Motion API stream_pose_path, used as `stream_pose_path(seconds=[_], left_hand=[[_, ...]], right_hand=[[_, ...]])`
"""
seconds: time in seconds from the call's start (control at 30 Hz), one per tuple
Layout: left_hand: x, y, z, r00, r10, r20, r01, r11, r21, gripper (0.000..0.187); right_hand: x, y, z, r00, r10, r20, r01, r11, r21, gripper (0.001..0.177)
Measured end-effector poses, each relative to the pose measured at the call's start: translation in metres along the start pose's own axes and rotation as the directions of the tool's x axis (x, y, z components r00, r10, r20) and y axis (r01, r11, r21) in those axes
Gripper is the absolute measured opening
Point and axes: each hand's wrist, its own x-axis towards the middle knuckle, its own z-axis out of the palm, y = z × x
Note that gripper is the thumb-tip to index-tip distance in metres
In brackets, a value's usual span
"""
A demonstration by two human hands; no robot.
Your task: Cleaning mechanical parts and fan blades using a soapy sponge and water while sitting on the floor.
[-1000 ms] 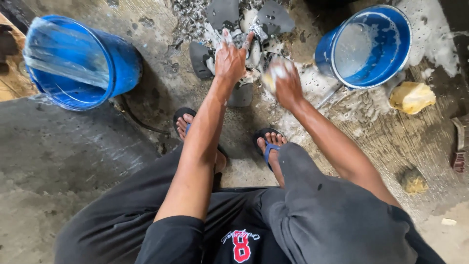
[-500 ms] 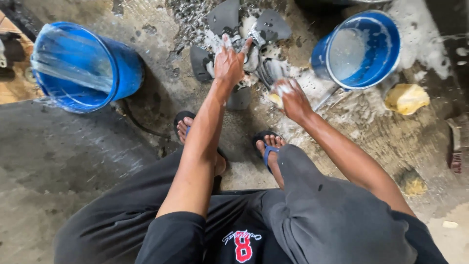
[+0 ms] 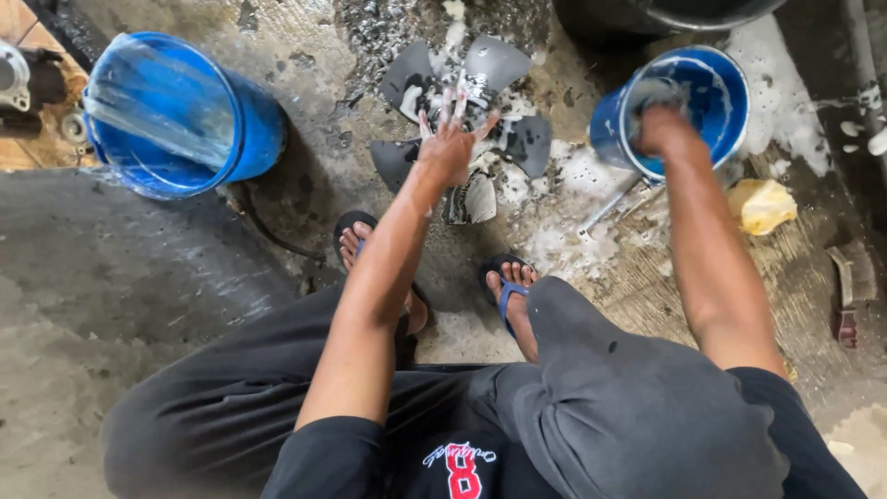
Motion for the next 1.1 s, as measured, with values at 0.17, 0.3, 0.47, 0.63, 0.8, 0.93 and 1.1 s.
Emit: stream_pose_path(seconds=[0.17,0.3,0.47,0.63,0.8,0.93,1.1], left_hand=[[0.006,0.004,0.027,0.980,-0.175,-0.099,0.148,0.960,-0.238,0.130],[0.014,-0.007,0.045,0.930,-0.209,-0.301,0.129,0.956,-0.264,0.103],[0.005,-0.013,0.029,0.943,-0.242,-0.230,0.156,0.929,-0.337,0.112],[-0.080,0.020,-0.109,0.930,-0.177,-0.324,0.120,0.975,-0.187,0.028],[0.056,-0.043,0.079,0.969,-0.172,-0.179,0.135,0.971,-0.199,0.110],[-0.001,-0.017,0.013,0.976,-0.125,-0.178,0.090,0.977,-0.195,0.098],[0.012,-0.025,0.018,0.964,-0.101,-0.248,0.061,0.985,-0.164,0.090]], right_hand=[[0.009,-0.084,-0.087,0.995,0.016,0.094,-0.025,0.996,0.089,0.049],[-0.114,-0.155,-0.179,0.976,0.167,-0.142,0.008,0.617,0.787,0.042],[-0.159,-0.198,-0.176,0.817,-0.012,-0.577,0.387,0.752,0.533,0.058],[-0.130,-0.311,-0.114,0.810,-0.310,-0.497,0.512,0.788,0.342,0.050],[-0.014,-0.337,-0.033,0.827,-0.180,-0.532,0.397,0.857,0.327,0.059],[-0.114,-0.328,-0.034,0.805,-0.248,-0.539,0.353,0.930,0.099,0.081],[-0.091,-0.322,-0.049,0.805,-0.210,-0.555,0.353,0.921,0.164,0.065]])
